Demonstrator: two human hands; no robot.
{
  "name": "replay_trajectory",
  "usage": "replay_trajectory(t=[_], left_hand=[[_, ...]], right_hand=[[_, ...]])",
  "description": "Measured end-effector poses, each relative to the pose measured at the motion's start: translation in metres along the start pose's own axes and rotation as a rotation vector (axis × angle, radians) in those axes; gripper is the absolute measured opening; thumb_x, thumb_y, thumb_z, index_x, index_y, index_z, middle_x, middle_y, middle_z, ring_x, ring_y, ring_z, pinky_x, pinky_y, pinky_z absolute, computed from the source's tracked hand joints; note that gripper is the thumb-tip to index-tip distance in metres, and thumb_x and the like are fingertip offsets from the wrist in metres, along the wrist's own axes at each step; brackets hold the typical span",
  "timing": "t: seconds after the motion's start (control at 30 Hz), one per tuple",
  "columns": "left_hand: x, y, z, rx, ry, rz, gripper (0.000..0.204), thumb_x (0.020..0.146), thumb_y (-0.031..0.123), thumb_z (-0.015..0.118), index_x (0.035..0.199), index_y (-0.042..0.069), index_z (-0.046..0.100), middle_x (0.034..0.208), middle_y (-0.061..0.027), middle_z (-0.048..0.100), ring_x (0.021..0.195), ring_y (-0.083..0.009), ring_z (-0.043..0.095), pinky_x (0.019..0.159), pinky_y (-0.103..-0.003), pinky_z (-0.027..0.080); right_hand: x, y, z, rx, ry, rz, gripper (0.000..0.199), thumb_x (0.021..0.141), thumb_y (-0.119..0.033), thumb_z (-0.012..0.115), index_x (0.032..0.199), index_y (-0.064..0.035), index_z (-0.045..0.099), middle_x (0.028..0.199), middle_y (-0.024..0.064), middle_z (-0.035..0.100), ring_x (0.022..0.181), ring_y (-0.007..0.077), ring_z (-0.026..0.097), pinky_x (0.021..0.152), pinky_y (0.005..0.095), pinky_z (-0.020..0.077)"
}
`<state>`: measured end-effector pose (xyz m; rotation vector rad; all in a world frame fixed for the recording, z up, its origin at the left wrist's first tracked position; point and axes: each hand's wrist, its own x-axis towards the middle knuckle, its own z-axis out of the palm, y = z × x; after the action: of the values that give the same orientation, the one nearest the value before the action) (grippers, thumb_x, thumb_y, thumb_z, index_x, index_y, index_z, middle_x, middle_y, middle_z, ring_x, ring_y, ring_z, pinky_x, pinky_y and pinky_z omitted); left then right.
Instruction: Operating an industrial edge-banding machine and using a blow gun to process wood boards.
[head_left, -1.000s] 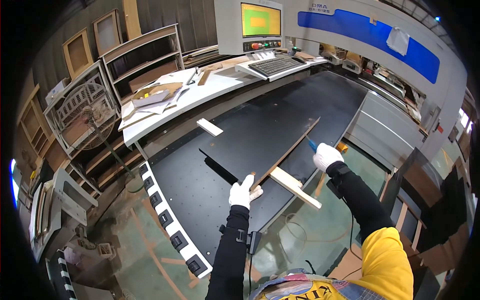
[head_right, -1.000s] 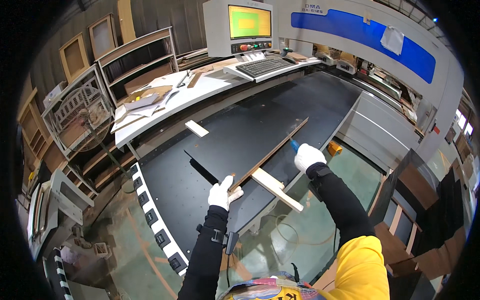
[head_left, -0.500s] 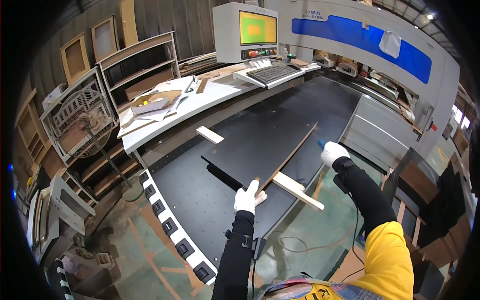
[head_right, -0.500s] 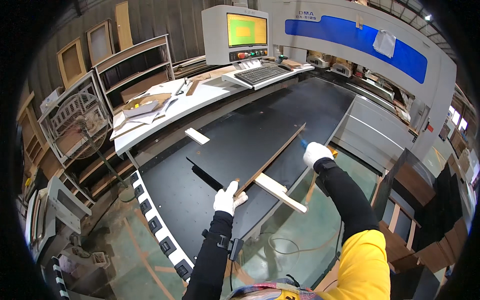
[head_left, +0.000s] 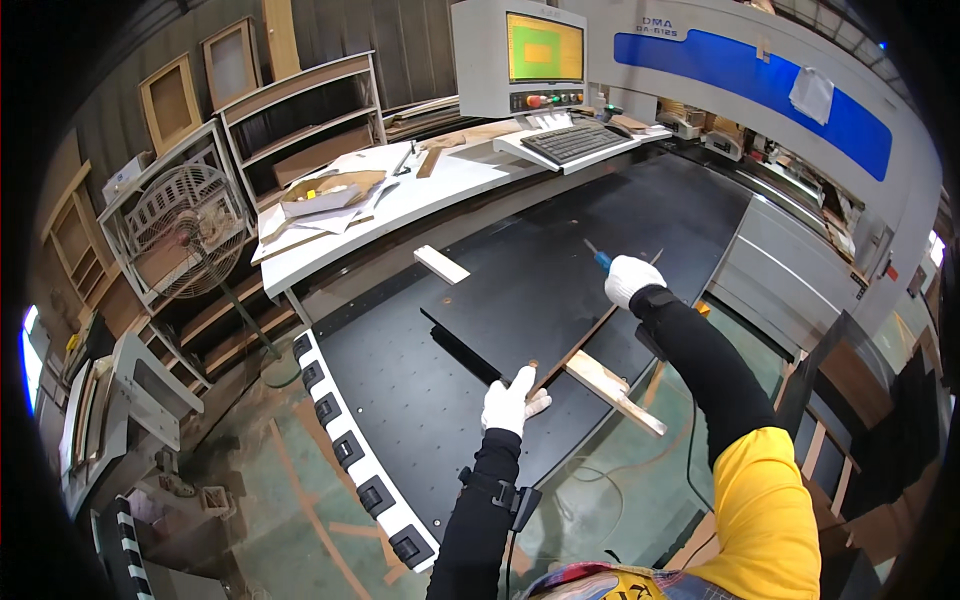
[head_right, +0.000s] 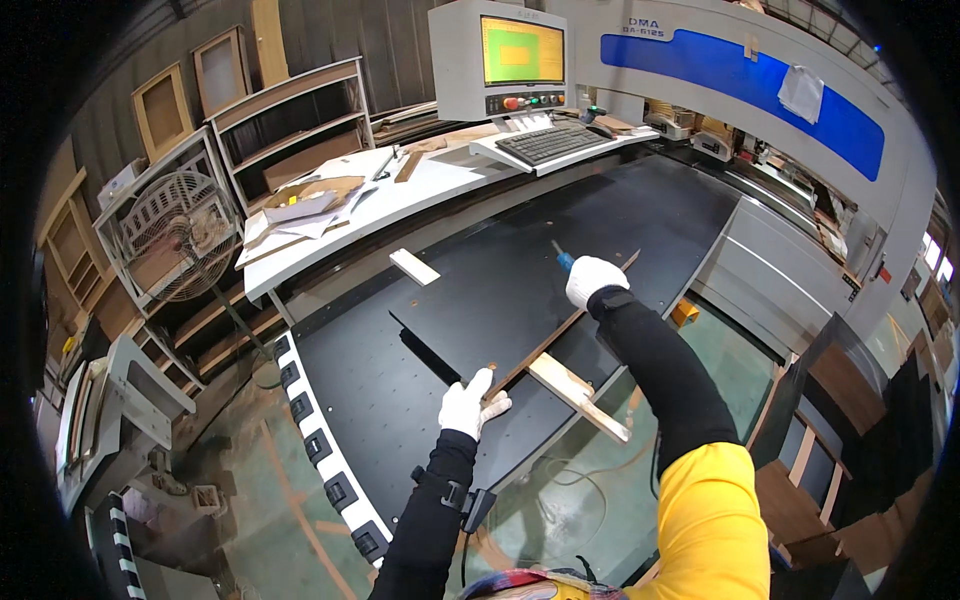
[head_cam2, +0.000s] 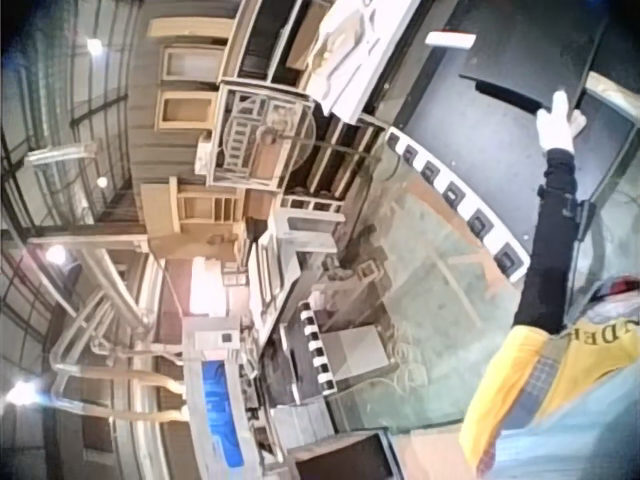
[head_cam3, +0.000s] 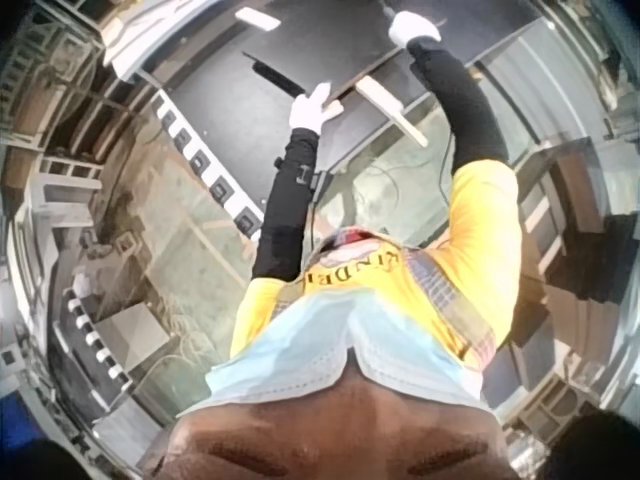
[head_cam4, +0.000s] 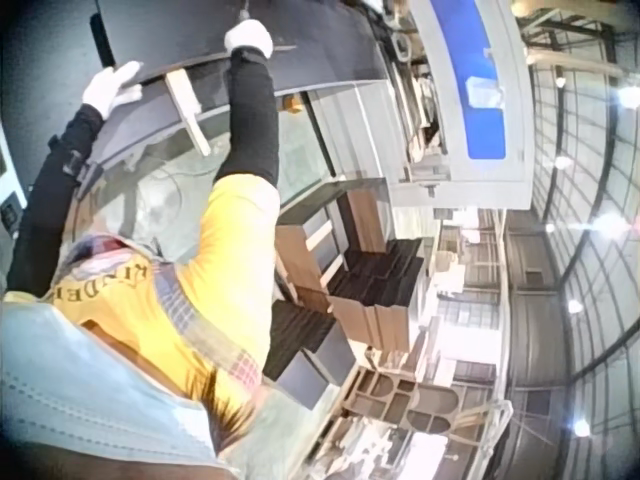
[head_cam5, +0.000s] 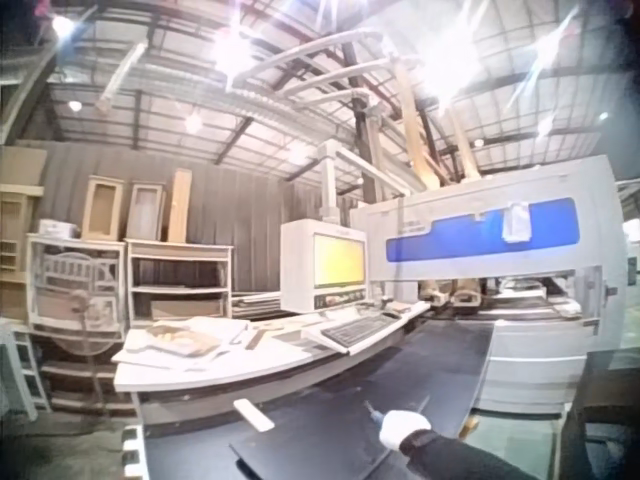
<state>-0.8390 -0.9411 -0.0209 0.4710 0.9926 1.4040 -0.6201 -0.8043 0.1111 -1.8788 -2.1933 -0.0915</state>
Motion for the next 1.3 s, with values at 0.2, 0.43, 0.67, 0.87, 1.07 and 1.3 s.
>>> replay_trajectory(t=[0.2,0.43,0.67,0.87,1.07,1.3], left_hand=[[0.001,-0.004,-0.004,-0.010,0.009,-0.006,0.038,0.087,0.017,0.070,0.099,-0.008,0.044,0.101,-0.0221,0.053,0.079,-0.0380,0.069,0.062,-0.044,0.065],[-0.001,-0.001,-0.004,0.012,0.023,-0.009,0.041,0.087,0.019,0.071,0.099,-0.009,0.044,0.101,-0.0227,0.054,0.080,-0.0354,0.068,0.064,-0.045,0.064],[-0.003,0.006,-0.008,-0.006,0.026,0.011,0.041,0.087,0.019,0.071,0.102,-0.009,0.046,0.103,-0.0219,0.053,0.077,-0.0342,0.068,0.061,-0.042,0.064],[-0.006,-0.002,0.013,0.029,0.017,0.031,0.049,0.087,0.023,0.072,0.105,-0.012,0.044,0.101,-0.0211,0.051,0.078,-0.0317,0.069,0.059,-0.039,0.064],[0.000,0.000,-0.010,-0.006,0.083,0.057,0.038,0.085,0.019,0.073,0.102,-0.006,0.049,0.099,-0.0183,0.051,0.077,-0.0351,0.067,0.059,-0.044,0.064],[-0.004,-0.004,0.005,0.026,0.045,0.066,0.047,0.086,0.021,0.072,0.105,-0.011,0.045,0.100,-0.0220,0.054,0.074,-0.0315,0.068,0.059,-0.040,0.064]], right_hand=[[-0.061,-0.024,0.009,-0.068,-0.143,-0.170,0.020,0.081,-0.015,0.055,0.084,-0.0016,0.070,0.081,0.0208,0.070,0.077,0.0375,0.069,0.070,0.0452,0.0552],[-0.070,0.014,0.006,-0.047,-0.037,-0.134,0.022,0.086,-0.021,0.055,0.086,-0.0028,0.067,0.078,0.0211,0.068,0.072,0.0394,0.067,0.067,0.0483,0.0533],[-0.109,-0.028,-0.019,0.009,-0.249,-0.260,0.023,0.080,-0.021,0.056,0.083,-0.0013,0.068,0.078,0.0230,0.067,0.076,0.0383,0.068,0.071,0.0450,0.0536],[-0.099,0.068,-0.032,-0.048,-0.094,0.089,0.024,0.077,-0.019,0.056,0.081,0.0000,0.070,0.079,0.0227,0.068,0.076,0.0391,0.068,0.070,0.0459,0.0548],[-0.118,0.075,-0.024,-0.029,-0.122,0.081,0.029,0.082,-0.025,0.058,0.092,0.0008,0.065,0.084,0.0237,0.068,0.082,0.0391,0.068,0.075,0.0468,0.0533],[-0.126,0.081,-0.020,0.042,-0.140,0.041,0.032,0.085,-0.029,0.056,0.089,0.0020,0.062,0.084,0.0250,0.067,0.083,0.0412,0.066,0.079,0.0484,0.0517]])
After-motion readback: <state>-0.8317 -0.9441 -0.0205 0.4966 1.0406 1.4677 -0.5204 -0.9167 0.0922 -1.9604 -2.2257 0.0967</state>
